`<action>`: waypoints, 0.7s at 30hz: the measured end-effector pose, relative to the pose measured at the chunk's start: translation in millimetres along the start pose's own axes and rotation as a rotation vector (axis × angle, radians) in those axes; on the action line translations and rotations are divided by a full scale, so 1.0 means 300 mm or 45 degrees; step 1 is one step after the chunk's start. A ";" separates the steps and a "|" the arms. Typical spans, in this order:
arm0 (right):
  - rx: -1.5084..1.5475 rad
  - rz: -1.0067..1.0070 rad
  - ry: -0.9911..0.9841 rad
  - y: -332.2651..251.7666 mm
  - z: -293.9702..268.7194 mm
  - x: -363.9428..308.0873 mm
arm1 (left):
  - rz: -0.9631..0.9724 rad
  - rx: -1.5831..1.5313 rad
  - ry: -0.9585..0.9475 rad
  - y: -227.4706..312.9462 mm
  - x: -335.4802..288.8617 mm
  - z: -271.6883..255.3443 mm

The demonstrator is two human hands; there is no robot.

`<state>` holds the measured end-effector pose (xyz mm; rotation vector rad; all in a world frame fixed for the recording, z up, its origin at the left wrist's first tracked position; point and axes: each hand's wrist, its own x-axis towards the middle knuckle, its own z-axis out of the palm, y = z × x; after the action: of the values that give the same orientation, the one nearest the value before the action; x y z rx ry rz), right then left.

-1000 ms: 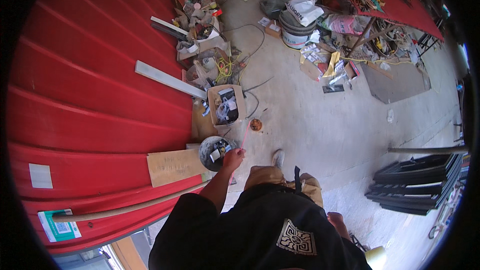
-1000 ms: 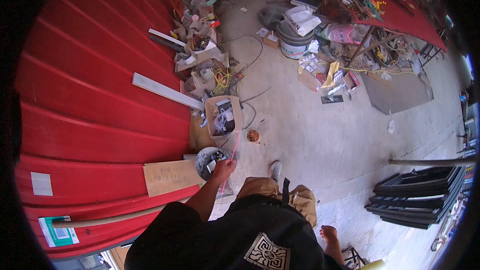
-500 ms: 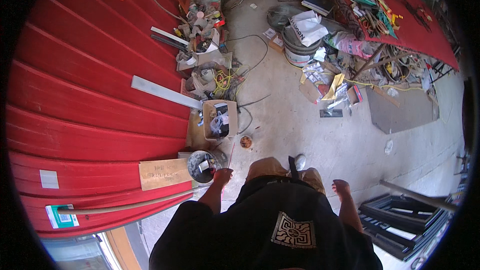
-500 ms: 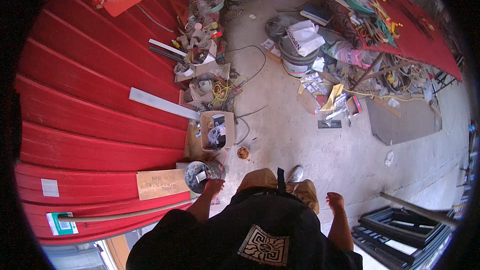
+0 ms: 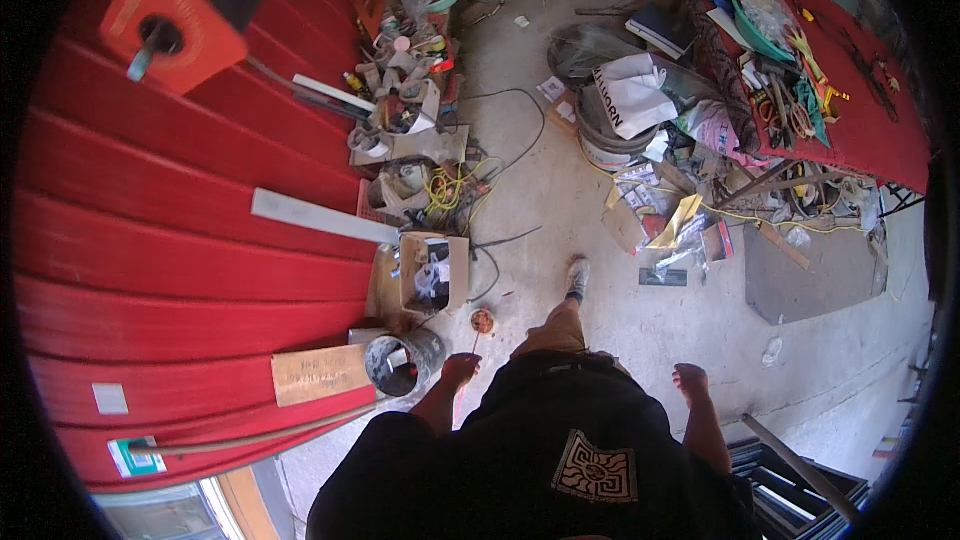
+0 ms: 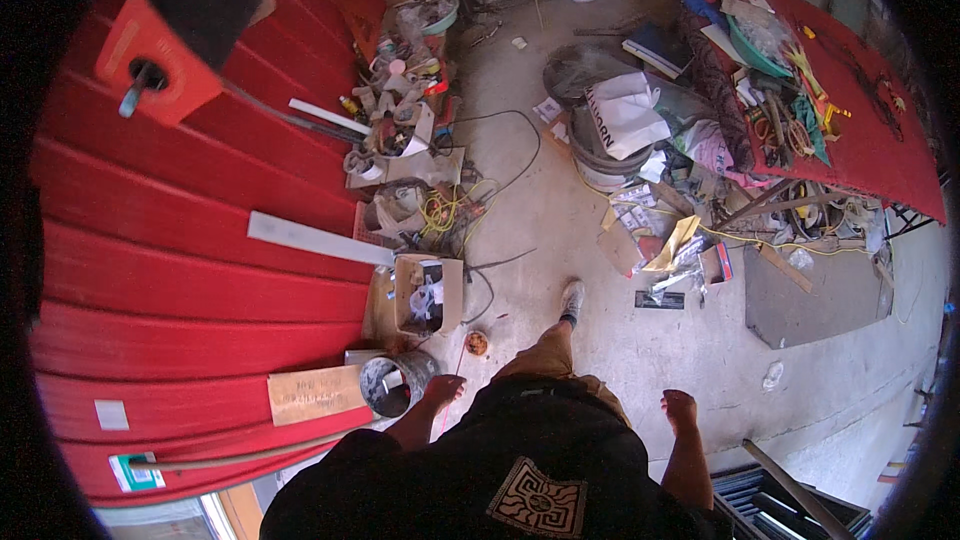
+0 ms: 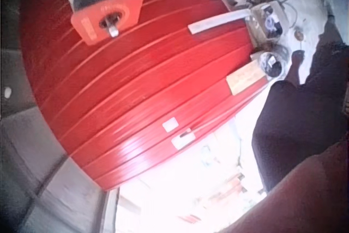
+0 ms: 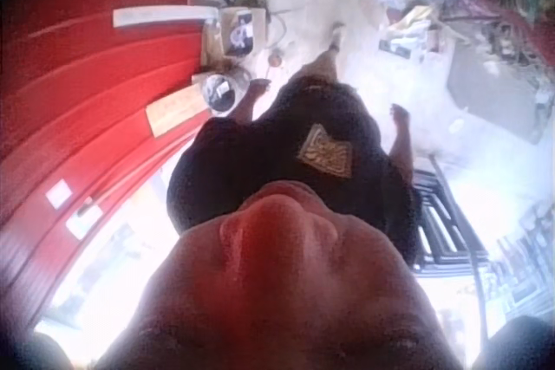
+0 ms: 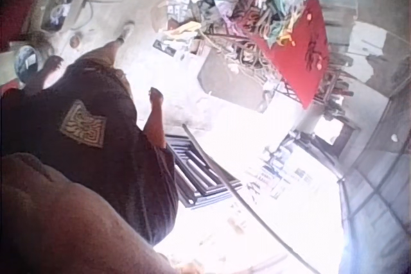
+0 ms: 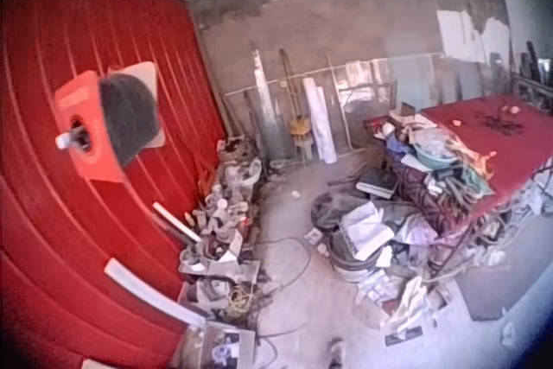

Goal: The person uses a lighter to heat a segment of heat-shrink tubing on a thin rod, then moves and handles a frame segment and other materials.

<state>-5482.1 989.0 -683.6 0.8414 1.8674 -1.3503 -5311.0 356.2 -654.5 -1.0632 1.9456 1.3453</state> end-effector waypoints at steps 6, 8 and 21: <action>-0.713 -0.482 -0.165 -0.043 0.001 0.069 | -0.187 -1.441 -0.871 0.201 0.570 -0.243; -0.826 -0.540 -0.051 -0.117 -0.052 0.020 | 0.098 -0.425 -0.267 0.543 0.633 -0.168; -0.606 -0.113 0.169 -0.766 0.014 0.033 | 0.239 -0.196 -0.222 1.284 0.809 -0.091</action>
<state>-5673.7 927.4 -572.0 0.6161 2.2259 -0.8532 -5766.2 331.1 -639.9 -0.8163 1.8729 1.6548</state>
